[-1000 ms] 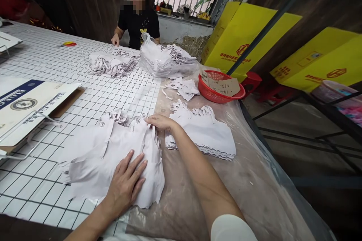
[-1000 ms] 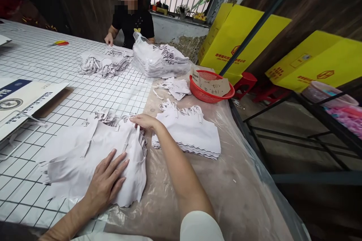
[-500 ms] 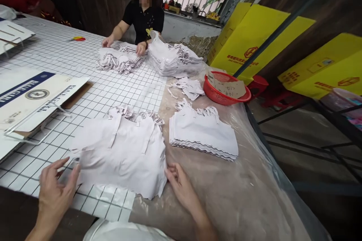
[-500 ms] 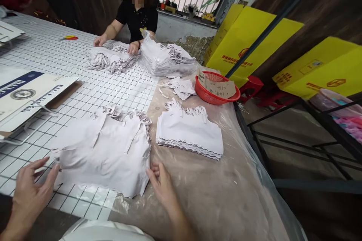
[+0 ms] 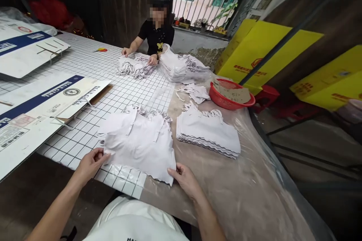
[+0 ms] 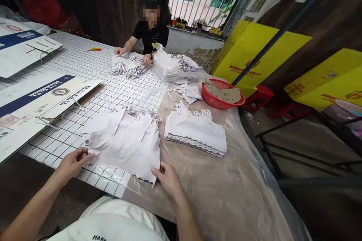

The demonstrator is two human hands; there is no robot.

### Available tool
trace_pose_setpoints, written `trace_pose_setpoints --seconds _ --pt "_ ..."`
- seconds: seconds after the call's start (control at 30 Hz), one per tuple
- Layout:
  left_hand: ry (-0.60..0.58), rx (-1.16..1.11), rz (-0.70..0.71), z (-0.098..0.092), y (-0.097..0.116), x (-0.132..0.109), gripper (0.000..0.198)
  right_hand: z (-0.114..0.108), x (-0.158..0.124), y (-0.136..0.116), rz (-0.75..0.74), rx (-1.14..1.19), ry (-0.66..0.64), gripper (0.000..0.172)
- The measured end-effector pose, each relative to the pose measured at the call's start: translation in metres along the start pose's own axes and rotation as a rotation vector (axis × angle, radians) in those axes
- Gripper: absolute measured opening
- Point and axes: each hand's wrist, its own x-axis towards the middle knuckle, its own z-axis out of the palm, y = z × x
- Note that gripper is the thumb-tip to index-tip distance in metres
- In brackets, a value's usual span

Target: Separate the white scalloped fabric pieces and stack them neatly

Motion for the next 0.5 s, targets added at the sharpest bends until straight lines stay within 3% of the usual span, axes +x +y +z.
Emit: trace_pose_setpoints --seconds 0.2,0.4,0.5 --pt "-0.013 -0.049 -0.022 -0.002 0.002 0.004 0.060 0.005 -0.003 0.008 -0.065 -0.181 0.084 0.035" --pt "-0.165 -0.229 -0.199 -0.020 0.008 -0.017 0.057 0.002 -0.016 0.011 -0.025 -0.098 0.051 0.034" --pt "-0.180 -0.320 -0.285 -0.024 0.002 -0.025 0.055 0.002 -0.026 0.014 0.036 -0.039 0.053 0.033"
